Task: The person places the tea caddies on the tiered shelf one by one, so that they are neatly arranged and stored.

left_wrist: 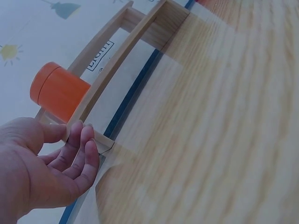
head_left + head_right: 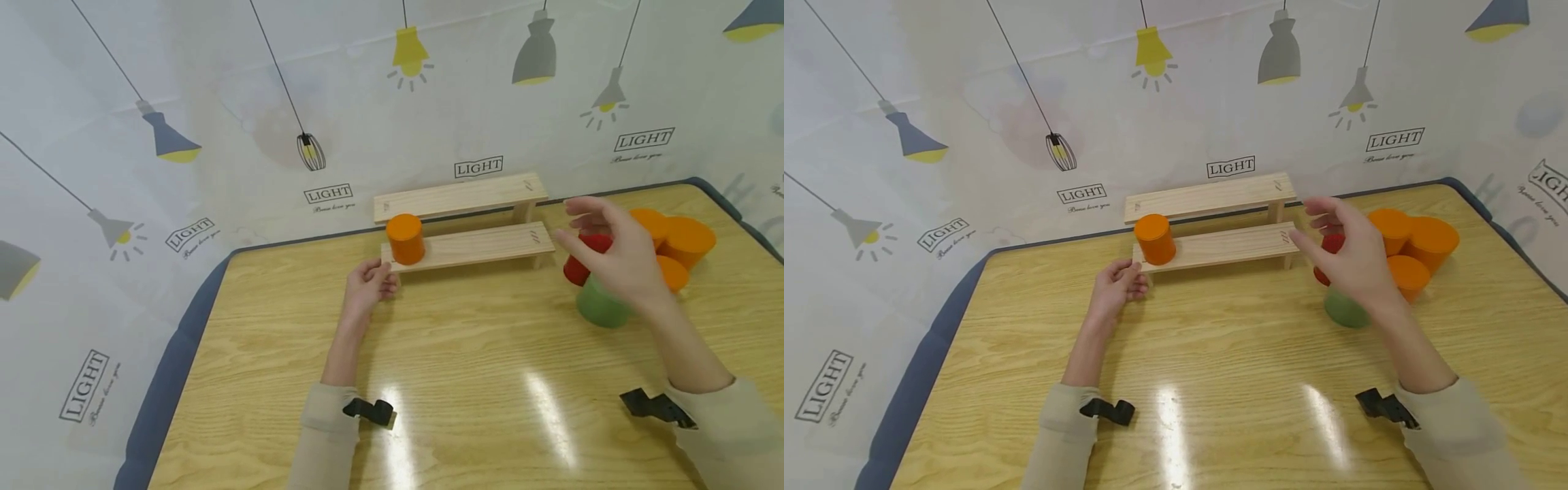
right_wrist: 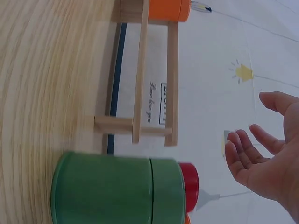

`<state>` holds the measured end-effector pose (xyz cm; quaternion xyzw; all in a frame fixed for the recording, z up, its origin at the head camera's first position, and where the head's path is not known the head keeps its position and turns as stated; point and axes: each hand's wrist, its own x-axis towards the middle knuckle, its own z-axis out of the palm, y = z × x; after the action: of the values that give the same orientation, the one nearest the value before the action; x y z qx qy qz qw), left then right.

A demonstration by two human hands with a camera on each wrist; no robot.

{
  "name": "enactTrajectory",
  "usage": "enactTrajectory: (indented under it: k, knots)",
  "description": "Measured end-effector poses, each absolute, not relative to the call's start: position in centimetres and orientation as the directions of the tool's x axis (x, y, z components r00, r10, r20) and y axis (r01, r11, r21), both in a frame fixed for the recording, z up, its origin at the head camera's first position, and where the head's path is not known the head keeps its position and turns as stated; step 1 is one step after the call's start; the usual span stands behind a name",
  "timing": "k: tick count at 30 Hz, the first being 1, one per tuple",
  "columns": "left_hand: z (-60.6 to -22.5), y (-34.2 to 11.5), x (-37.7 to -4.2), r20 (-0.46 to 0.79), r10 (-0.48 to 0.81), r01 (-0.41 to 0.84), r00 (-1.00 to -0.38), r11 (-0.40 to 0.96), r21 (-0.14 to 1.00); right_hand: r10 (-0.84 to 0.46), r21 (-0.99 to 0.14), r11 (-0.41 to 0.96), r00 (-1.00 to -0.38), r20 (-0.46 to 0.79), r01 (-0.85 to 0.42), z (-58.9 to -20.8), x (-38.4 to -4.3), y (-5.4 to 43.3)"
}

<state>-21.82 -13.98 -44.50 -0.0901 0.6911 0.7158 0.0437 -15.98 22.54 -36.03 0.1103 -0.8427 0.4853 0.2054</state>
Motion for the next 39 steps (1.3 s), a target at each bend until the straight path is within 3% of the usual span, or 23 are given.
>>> enactTrajectory:
  k: [27, 39]
  knots:
    - [-44.4, -14.0, -21.7, -0.210, -0.051, -0.207, -0.976, -0.053, 0.977, 0.158, -0.734, 0.637, -0.893, 0.422, -0.235, -38.4, -13.8, 32.3]
    - [-44.5, -14.2, -21.8, -0.223, -0.048, -0.220, -0.974, -0.052, 0.974, 0.092, -0.700, 0.709, -0.971, 0.221, -0.092, -40.4, -13.6, 35.3]
